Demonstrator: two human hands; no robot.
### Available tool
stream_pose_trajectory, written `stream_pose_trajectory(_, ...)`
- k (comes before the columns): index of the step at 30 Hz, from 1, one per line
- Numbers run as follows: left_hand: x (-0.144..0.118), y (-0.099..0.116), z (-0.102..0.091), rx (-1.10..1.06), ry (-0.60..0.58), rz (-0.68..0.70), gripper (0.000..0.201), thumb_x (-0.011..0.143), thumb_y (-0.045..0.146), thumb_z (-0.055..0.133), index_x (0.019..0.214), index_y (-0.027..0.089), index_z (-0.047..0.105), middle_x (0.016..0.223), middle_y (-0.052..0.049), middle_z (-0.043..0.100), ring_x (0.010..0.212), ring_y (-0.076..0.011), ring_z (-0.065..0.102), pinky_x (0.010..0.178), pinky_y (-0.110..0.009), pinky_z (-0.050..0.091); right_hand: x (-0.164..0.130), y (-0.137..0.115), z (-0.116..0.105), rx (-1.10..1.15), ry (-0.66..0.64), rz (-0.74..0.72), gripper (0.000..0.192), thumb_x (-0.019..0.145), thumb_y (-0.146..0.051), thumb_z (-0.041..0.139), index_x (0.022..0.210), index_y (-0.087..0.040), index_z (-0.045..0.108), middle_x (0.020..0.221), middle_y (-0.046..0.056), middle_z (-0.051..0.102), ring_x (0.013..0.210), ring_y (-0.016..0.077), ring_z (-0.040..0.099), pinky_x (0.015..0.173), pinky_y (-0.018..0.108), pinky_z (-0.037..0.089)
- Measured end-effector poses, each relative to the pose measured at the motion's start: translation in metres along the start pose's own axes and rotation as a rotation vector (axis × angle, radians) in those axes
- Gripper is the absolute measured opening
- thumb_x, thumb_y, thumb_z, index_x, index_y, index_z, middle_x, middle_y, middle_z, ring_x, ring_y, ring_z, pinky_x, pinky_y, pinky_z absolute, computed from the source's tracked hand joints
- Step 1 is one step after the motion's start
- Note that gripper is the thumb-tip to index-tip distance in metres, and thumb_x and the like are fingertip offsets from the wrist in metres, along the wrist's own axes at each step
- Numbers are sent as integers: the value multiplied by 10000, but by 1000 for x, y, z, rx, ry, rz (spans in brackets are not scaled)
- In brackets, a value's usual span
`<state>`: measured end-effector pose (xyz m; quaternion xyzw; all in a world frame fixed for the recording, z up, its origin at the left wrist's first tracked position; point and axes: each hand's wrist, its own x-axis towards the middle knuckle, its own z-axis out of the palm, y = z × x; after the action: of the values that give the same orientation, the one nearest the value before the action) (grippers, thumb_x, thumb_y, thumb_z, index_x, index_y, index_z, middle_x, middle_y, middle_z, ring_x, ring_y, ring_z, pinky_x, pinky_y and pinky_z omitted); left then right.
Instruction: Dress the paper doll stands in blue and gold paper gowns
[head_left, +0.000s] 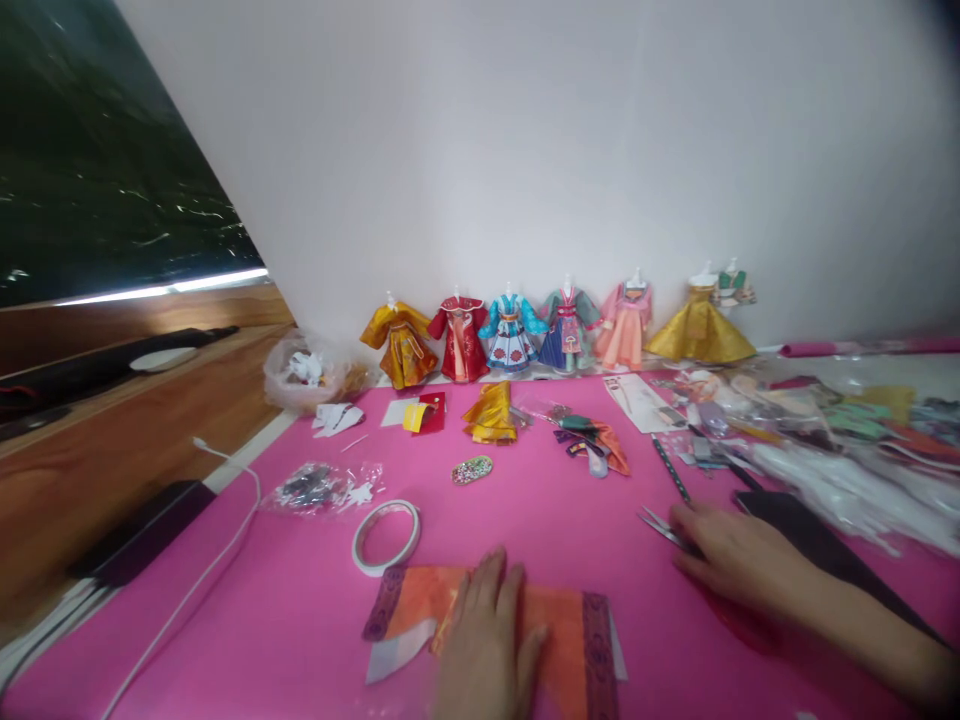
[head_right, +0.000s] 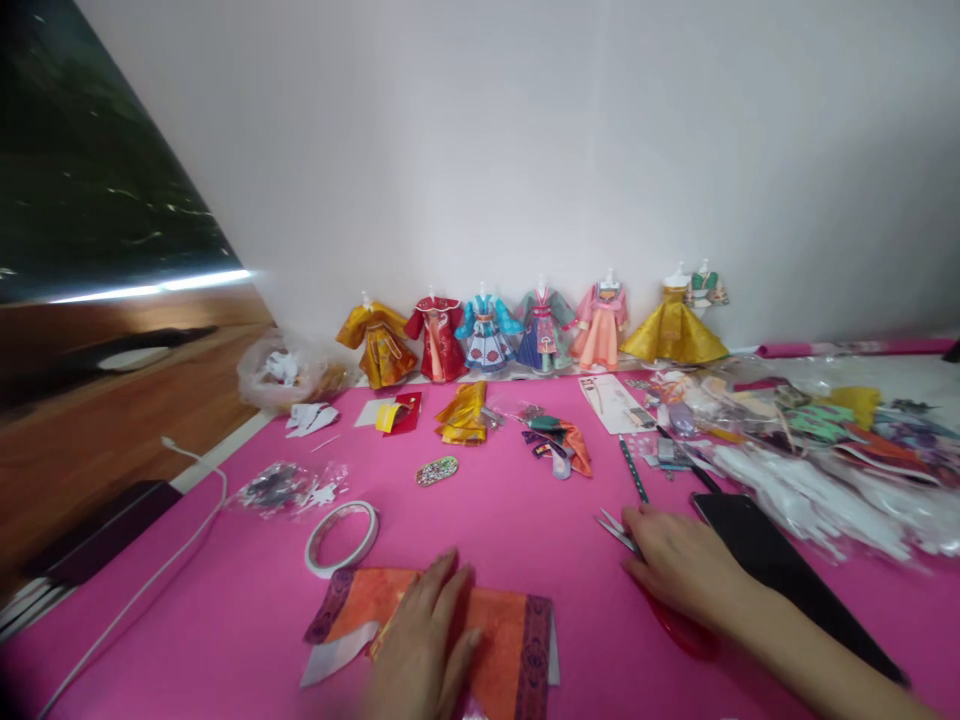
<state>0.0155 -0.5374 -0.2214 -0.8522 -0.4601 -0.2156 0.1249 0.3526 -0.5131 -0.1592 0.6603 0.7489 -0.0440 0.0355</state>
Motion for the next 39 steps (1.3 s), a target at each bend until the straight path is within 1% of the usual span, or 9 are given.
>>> stream_pose_trajectory(4, -10, 0, 2, -10, 74, 72, 402, 987, 403, 387, 1290, 217, 575, 1373, -118, 601, 1243, -306, 574, 962, -483, 521, 2, -6, -2, 12, -3, 53, 156, 910, -174, 445, 935, -152, 597, 935, 136, 715, 878, 307, 701, 653, 334, 400)
stream_pose_trajectory(7, -18, 2, 4, -43, 107, 292, 454, 986, 494, 365, 1248, 210, 603, 1316, -106, 644, 1221, -285, 587, 985, -429, 496, 4, -10, -4, 7, -10, 54, 202, 888, -94, 420, 970, -150, 596, 950, 126, 717, 907, 293, 703, 652, 318, 384)
stream_pose_trajectory(11, -20, 11, -2, -61, -35, 481, 623, 905, 624, 458, 1325, 175, 557, 1310, -129, 650, 1184, -273, 613, 1007, -386, 472, -1, -7, -1, 7, -19, 28, 252, 835, -38, 440, 1002, -151, 592, 960, 120, 708, 931, 293, 693, 664, 316, 382)
stream_pose_trajectory(16, 2, 40, -16, -205, -379, 356, 751, 863, 685, 469, 1393, 154, 510, 1414, -195, 540, 1272, -364, 545, 1036, -519, 452, -11, 11, 11, -72, 12, 9, 226, 877, -61, 416, 983, -157, 591, 920, 113, 709, 882, 305, 706, 632, 322, 394)
stream_pose_trajectory(20, 31, 69, -26, -408, -657, 155, 798, 867, 644, 512, 1460, 118, 422, 1501, -216, 407, 1412, -409, 334, 1127, -657, 267, -15, 17, 15, -115, 96, 6, 231, 933, -116, 386, 974, -165, 609, 922, 118, 705, 835, 287, 710, 627, 323, 417)
stream_pose_trajectory(25, 54, 89, -30, -562, -663, 54, 766, 896, 611, 481, 1483, 128, 384, 1581, -181, 254, 1462, -395, 202, 1168, -635, 184, -14, -1, 13, 33, 212, -97, 216, 931, -193, 431, 932, -198, 647, 912, 85, 692, 779, 228, 688, 655, 304, 450)
stream_pose_trajectory(28, 60, 78, -34, -552, -582, 34, 648, 911, 531, 520, 1455, 188, 438, 1570, -136, 331, 1453, -357, 271, 1175, -608, 212, -11, -13, 20, 192, 232, -173, 226, 941, -245, 451, 937, -221, 676, 909, 65, 694, 766, 203, 676, 679, 293, 473)
stream_pose_trajectory(33, 64, 19, -41, -265, -317, -201, 356, 950, 192, 454, 1264, 185, 622, 1373, -126, 596, 1304, -304, 510, 1147, -595, 294, -5, -26, 33, 299, 252, -191, 236, 917, -334, 533, 1055, -230, 693, 1006, 88, 694, 904, 246, 674, 797, 352, 507)
stream_pose_trajectory(39, 59, -25, -44, -221, -370, -267, 336, 851, 59, 511, 1105, 191, 688, 1124, -99, 683, 1050, -243, 613, 948, -393, 481, 2, -43, 25, 322, 166, -181, 161, 841, -259, 615, 974, -220, 698, 959, 82, 694, 901, 279, 658, 808, 418, 488)
